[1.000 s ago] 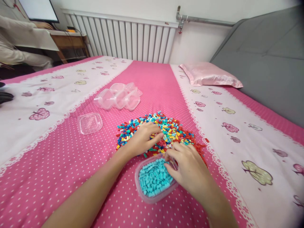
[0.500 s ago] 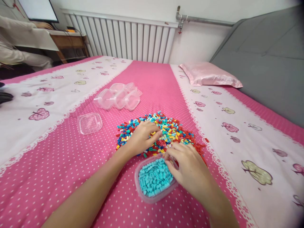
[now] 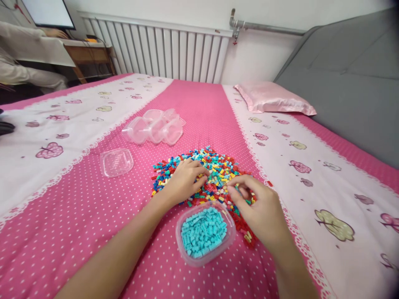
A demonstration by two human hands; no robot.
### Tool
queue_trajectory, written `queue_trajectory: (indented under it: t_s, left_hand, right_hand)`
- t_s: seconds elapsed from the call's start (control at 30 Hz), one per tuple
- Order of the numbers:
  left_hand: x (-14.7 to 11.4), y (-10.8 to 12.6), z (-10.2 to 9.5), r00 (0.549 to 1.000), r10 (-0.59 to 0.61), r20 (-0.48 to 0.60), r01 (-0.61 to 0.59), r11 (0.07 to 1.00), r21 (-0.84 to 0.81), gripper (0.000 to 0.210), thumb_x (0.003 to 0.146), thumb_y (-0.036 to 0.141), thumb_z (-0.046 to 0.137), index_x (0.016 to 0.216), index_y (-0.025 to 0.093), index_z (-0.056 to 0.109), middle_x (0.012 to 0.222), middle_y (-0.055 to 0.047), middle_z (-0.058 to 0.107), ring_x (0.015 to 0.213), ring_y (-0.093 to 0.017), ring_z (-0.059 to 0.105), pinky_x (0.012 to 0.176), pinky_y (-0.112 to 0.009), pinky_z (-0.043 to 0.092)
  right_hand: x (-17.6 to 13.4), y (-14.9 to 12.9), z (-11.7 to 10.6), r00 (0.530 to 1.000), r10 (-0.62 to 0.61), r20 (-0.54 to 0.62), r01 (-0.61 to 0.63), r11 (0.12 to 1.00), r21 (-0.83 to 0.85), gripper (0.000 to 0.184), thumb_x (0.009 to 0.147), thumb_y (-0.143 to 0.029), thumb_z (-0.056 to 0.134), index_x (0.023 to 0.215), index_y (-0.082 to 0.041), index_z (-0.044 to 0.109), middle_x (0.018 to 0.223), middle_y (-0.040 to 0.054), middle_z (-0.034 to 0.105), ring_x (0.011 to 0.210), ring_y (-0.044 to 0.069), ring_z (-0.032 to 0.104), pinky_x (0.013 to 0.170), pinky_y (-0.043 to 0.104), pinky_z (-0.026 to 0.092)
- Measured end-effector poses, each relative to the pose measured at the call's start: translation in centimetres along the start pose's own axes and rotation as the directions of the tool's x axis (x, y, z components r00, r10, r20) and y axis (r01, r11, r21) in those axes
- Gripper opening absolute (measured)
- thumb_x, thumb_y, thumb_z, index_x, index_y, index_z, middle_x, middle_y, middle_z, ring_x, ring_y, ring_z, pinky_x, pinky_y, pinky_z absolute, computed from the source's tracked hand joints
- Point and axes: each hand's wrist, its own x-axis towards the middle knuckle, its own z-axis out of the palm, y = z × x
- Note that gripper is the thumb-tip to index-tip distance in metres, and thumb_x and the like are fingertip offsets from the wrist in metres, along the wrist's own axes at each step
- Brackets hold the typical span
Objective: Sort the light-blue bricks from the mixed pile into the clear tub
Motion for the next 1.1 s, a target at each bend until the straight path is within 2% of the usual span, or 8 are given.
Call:
queue_trajectory:
  t_s: [0.1, 0.3, 0.5, 0.7, 0.9, 1.03, 1.1]
  left_hand:
    - [0.1, 0.9, 0.6, 0.995, 0.079, 0.059, -0.080, 0.997, 0.005, 0.022, 0.101, 0.025, 0.051, 0.110, 0.022, 0.071, 0.102, -0.006, 0.065, 0.099, -0.022, 0.056, 0.091, -0.036, 0.041]
    - [0.2, 1.6, 1.6, 0.986, 0.131, 0.104, -0.140, 0.986, 0.086, 0.029, 0.102, 0.023, 0.048, 0.125, 0.020, 0.065, 0.106, -0.009, 0.063, 0.100, -0.023, 0.054, 0.091, -0.037, 0.042]
    - [0.3, 1.3, 1.7, 0.983, 0.160, 0.093, -0.173, 0.974, 0.145, 0.025, 0.101, 0.026, 0.052, 0.122, 0.021, 0.066, 0.107, -0.007, 0.064, 0.102, -0.022, 0.054, 0.093, -0.037, 0.039]
    - [0.8, 1.5, 1.8, 0.985, 0.164, 0.060, -0.171, 0.977, 0.127, 0.024, 0.103, 0.029, 0.049, 0.103, 0.018, 0.070, 0.095, -0.007, 0.066, 0.093, -0.022, 0.053, 0.085, -0.037, 0.036]
    - [0.8, 1.7, 1.8, 0.990, 0.142, 0.026, -0.143, 0.990, 0.021, 0.019, 0.101, 0.025, 0.052, 0.095, 0.017, 0.068, 0.090, -0.007, 0.067, 0.090, -0.022, 0.053, 0.084, -0.036, 0.035]
    - [0.6, 1.7, 1.6, 0.997, 0.077, -0.032, -0.081, 0.985, -0.151, 0.008, 0.094, 0.025, 0.062, 0.094, 0.018, 0.067, 0.089, -0.004, 0.068, 0.091, -0.022, 0.056, 0.086, -0.035, 0.037]
    - [0.6, 1.7, 1.4, 0.998, 0.023, -0.056, -0.038, 0.962, -0.270, 0.010, 0.093, 0.028, 0.063, 0.092, 0.018, 0.067, 0.086, -0.002, 0.068, 0.085, -0.019, 0.058, 0.083, -0.033, 0.040]
  right_hand:
    - [0.3, 0.7, 0.1, 0.994, 0.078, -0.076, -0.074, 0.996, 0.054, 0.014, 0.096, -0.028, 0.054, 0.094, -0.022, 0.067, 0.065, -0.0050, 0.051, 0.059, 0.014, 0.050, 0.058, 0.026, 0.037]
    - [0.6, 1.2, 0.8, 0.992, 0.111, -0.054, -0.104, 0.987, 0.125, 0.022, 0.099, -0.031, 0.049, 0.097, -0.020, 0.067, 0.076, -0.0011, 0.063, 0.066, 0.016, 0.055, 0.062, 0.027, 0.040]
    - [0.6, 1.2, 1.1, 0.992, 0.121, -0.047, -0.114, 0.985, 0.131, 0.023, 0.098, -0.033, 0.049, 0.094, -0.020, 0.067, 0.075, -0.0001, 0.064, 0.067, 0.017, 0.056, 0.063, 0.028, 0.040]
    - [0.8, 1.1, 1.5, 0.992, 0.123, -0.029, -0.117, 0.982, 0.150, 0.024, 0.098, -0.033, 0.048, 0.092, -0.020, 0.067, 0.080, 0.0020, 0.068, 0.072, 0.019, 0.061, 0.064, 0.028, 0.042]
    - [0.7, 1.0, 1.7, 0.991, 0.131, -0.007, -0.129, 0.980, 0.149, 0.023, 0.099, -0.033, 0.048, 0.092, -0.020, 0.066, 0.085, 0.0038, 0.071, 0.080, 0.021, 0.064, 0.064, 0.029, 0.044]
    - [0.8, 1.3, 1.7, 0.993, 0.118, 0.011, -0.118, 0.983, 0.140, 0.022, 0.099, -0.031, 0.048, 0.093, -0.020, 0.067, 0.089, 0.0040, 0.071, 0.081, 0.020, 0.064, 0.066, 0.029, 0.044]
    - [0.8, 1.5, 1.8, 0.995, 0.095, 0.039, -0.099, 0.985, 0.138, 0.019, 0.098, -0.027, 0.050, 0.095, -0.021, 0.067, 0.090, 0.0034, 0.070, 0.079, 0.019, 0.063, 0.067, 0.029, 0.044]
